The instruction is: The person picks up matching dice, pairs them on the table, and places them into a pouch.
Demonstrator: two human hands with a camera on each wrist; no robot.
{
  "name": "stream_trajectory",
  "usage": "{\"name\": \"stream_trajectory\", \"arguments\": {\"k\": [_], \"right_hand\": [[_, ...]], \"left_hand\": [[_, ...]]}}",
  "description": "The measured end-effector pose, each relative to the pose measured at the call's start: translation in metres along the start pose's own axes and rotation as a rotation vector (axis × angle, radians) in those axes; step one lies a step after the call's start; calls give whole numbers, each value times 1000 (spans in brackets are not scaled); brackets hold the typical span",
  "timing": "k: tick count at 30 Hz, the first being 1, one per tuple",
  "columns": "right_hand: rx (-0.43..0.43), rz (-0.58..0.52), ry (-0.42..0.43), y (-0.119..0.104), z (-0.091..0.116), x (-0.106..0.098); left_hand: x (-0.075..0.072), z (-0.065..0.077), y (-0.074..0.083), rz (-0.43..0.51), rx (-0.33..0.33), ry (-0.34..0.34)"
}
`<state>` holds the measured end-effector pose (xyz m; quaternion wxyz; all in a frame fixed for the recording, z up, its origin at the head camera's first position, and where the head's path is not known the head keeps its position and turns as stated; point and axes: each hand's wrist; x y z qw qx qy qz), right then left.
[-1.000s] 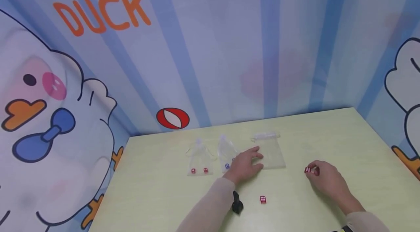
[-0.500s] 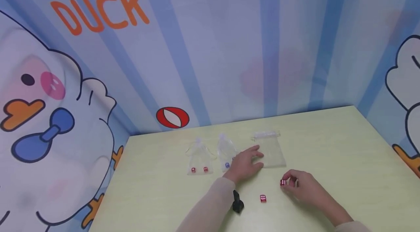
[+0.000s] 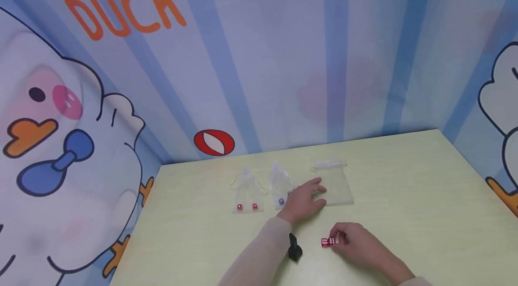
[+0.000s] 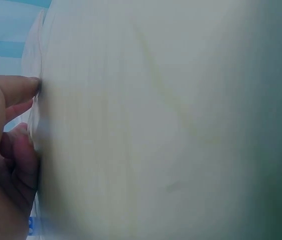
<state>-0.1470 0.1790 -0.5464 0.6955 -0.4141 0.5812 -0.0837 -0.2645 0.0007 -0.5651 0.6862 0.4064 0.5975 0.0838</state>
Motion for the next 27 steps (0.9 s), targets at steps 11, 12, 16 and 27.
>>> {"name": "stream_trajectory", "arguments": {"k": [11, 12, 16, 27], "right_hand": [[134, -43, -41, 11, -6, -18], [187, -38, -16, 14, -8, -23], [398, 16, 145, 27, -15, -36], [558, -148, 164, 52, -43, -48]], "left_hand": [[-7, 1, 10, -31, -6, -9], [-8, 2, 10, -35, -2, -10], [-7, 7, 11, -50, 24, -24], [0, 17, 0, -22, 116, -45]]}}
Point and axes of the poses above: each hand's wrist, its own z-axis away from the middle knuckle, its own x-axis out of the palm, y = z × x, and after that the axes turned 13 degrees about z, right-handed
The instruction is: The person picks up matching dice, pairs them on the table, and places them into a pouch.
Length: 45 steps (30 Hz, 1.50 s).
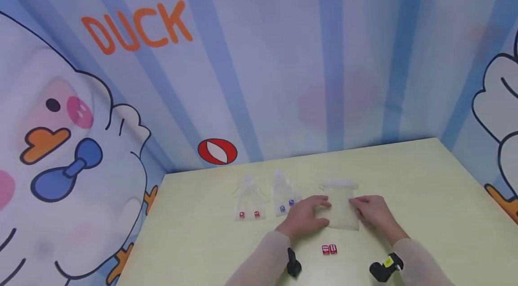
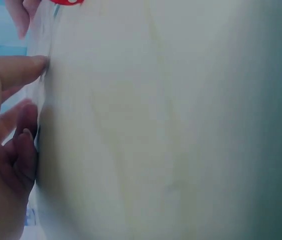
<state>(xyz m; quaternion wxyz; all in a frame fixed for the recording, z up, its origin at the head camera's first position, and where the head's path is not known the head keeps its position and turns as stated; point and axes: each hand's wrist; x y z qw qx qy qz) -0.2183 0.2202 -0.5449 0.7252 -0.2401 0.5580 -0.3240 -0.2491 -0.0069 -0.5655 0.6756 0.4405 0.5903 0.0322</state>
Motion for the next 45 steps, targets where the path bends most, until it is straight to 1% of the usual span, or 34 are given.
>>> {"name": "stream_trajectory", "arguments": {"k": [3, 4, 6, 8, 11, 15, 17, 18, 21, 25, 29, 33, 35, 38, 42, 45], "right_hand": [[-1, -43, 11, 0, -3, 3], [-10, -42, 17, 0, -3, 4], [-42, -36, 38, -1, -1, 6], [-82, -16, 59, -2, 2, 6], [-171, -16, 101, -4, 11, 3], [-270, -84, 129, -10, 22, -3], [-310, -126, 135, -11, 27, -4], [-326, -144, 136, -12, 29, -4], [-366, -168, 137, -13, 35, -1], [-412, -175, 131, -14, 39, 6], [-440, -178, 138, -17, 40, 11], [-429, -185, 144, -24, 47, 13], [-425, -175, 142, -29, 52, 14], [-442, -136, 138, -35, 56, 16], [-447, -92, 140, -38, 57, 20], [-435, -96, 141, -38, 56, 22]], "left_hand": [[0, 6, 1, 41, 19, -29], [-1, 7, 1, 69, 23, -30], [-2, 11, 1, 167, 14, -7], [-4, 13, 1, 280, 6, 48], [-12, 17, 3, 426, -5, 169], [-30, 21, 12, 516, 32, 320], [-40, 23, 18, 561, 52, 362], [-44, 25, 21, 582, 63, 372], [-51, 31, 27, 644, 62, 373], [-53, 42, 32, 660, 59, 380], [-52, 48, 34, 648, 101, 387], [-49, 48, 34, 637, 111, 382], [-48, 48, 35, 630, 105, 379], [-45, 48, 37, 622, 99, 367], [-41, 49, 38, 616, 97, 339], [-41, 50, 38, 621, 90, 325]]}}
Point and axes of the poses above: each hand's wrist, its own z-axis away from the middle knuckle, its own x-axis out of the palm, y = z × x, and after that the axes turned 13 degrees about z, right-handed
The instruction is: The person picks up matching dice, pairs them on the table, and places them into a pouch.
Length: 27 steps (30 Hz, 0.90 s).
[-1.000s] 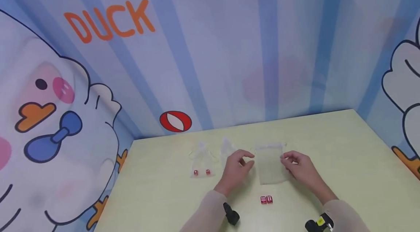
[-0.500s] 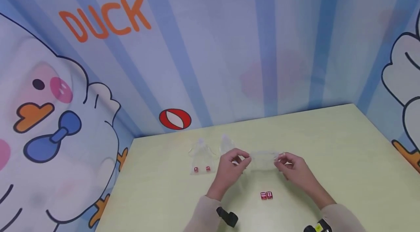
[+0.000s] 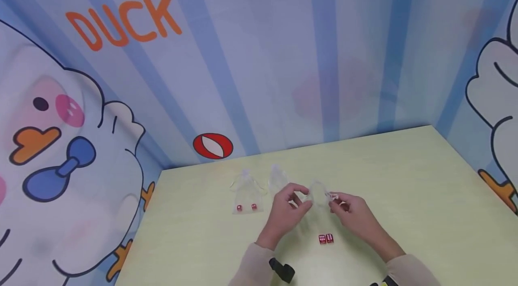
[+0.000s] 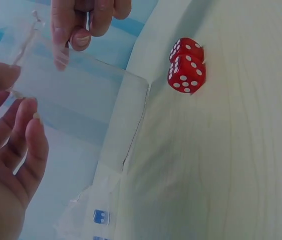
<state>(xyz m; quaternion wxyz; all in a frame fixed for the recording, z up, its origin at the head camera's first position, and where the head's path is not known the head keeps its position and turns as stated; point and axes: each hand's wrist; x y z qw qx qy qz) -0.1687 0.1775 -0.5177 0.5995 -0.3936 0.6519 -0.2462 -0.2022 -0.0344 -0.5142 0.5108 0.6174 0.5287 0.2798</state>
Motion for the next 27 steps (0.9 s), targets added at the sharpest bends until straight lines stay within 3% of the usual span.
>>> {"name": "stream_trajectory", "arguments": {"k": [5, 13, 18, 22, 25, 27], "right_hand": [[14, -22, 5, 3, -1, 2], [-1, -65, 2, 2, -1, 1], [62, -53, 51, 3, 1, -1], [102, -38, 120, 10, 15, 0], [108, -51, 75, 15, 26, 7], [97, -55, -16, 17, 31, 12]], "left_hand": [[-3, -1, -1, -25, 2, 14], [-1, -5, -6, -27, 75, 69], [-1, -7, -5, -19, 52, 103], [-2, -8, -4, -13, 20, 100], [-3, -6, -3, -6, -8, 99], [-4, -6, -4, -7, -17, 103]]}}
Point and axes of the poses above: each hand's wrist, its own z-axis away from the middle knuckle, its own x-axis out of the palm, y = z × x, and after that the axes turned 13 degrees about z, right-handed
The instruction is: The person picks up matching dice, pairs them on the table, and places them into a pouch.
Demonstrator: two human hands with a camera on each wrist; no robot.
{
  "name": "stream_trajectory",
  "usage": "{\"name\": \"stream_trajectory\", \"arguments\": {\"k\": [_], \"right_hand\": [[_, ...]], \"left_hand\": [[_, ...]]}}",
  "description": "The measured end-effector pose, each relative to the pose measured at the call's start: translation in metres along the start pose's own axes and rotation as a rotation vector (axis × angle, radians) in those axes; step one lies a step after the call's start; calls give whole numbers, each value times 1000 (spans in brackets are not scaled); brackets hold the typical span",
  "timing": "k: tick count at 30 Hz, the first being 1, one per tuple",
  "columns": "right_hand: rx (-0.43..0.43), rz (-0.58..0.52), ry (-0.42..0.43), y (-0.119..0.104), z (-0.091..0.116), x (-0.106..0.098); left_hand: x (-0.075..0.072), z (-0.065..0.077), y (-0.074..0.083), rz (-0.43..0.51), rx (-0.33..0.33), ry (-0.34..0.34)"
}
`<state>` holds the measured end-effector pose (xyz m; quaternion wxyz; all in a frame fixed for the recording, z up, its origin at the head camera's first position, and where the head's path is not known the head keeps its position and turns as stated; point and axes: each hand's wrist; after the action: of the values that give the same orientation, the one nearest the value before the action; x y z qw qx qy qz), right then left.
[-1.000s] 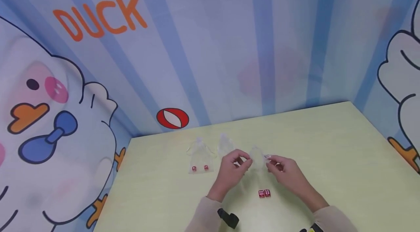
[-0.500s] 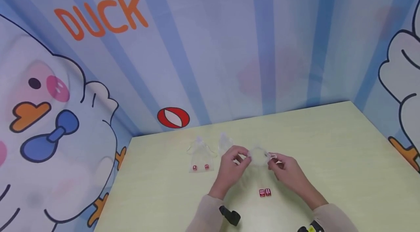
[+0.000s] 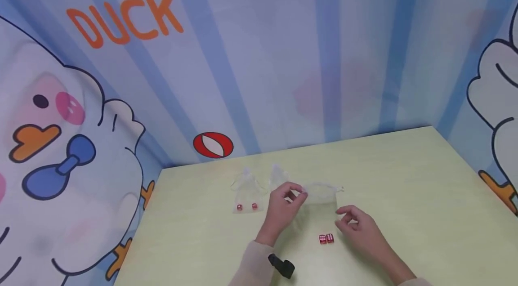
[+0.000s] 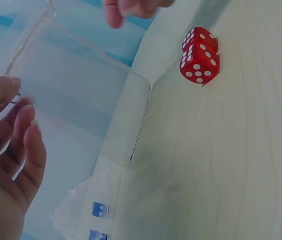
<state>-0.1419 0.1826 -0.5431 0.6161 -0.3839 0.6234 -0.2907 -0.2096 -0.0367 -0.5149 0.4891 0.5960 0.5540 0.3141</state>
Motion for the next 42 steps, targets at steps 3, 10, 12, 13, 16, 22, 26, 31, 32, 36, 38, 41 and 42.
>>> {"name": "stream_trajectory", "arguments": {"k": [3, 10, 12, 13, 16, 22, 26, 31, 32, 36, 38, 41, 42], "right_hand": [[-54, 36, -129, 3, 4, 7], [-127, 141, -208, 6, 5, 16], [-145, 156, -201, 7, 5, 15], [-152, 166, -197, 7, 4, 15], [-163, 198, -179, 5, 2, 13], [-152, 202, -188, 4, -1, 12], [-145, 179, -190, 8, 3, 16], [-108, 145, -198, 11, 5, 17], [-98, 142, -196, 12, 5, 18], [-62, 135, -184, 11, 6, 19], [-48, 128, -181, 10, 6, 19], [-34, 122, -180, 10, 6, 18], [-28, 122, -181, 10, 7, 17]], "left_hand": [[-2, 0, -1, -11, 4, 6], [-1, 0, -1, -6, 26, 1], [0, -1, -1, 1, 20, 7], [0, -1, -1, 4, 14, 8], [0, -5, 0, 10, 3, 7], [-2, -8, 0, 13, -1, 0], [-1, -3, -3, 22, -27, -5], [0, -1, -4, 30, -37, -2], [1, 0, -4, 30, -39, 0], [1, 0, -4, 28, -36, -1], [2, -1, -3, 28, -36, 1], [3, -1, -3, 30, -41, 2], [3, -1, -3, 31, -43, 2]]}}
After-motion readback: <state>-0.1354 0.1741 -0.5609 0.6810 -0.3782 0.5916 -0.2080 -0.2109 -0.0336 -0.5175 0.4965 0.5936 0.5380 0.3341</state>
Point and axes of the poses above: each hand's wrist, its own z-axis away from the middle knuckle, its own x-axis out of the palm, y = z × x, and after that the axes turned 13 degrees about z, right-handed
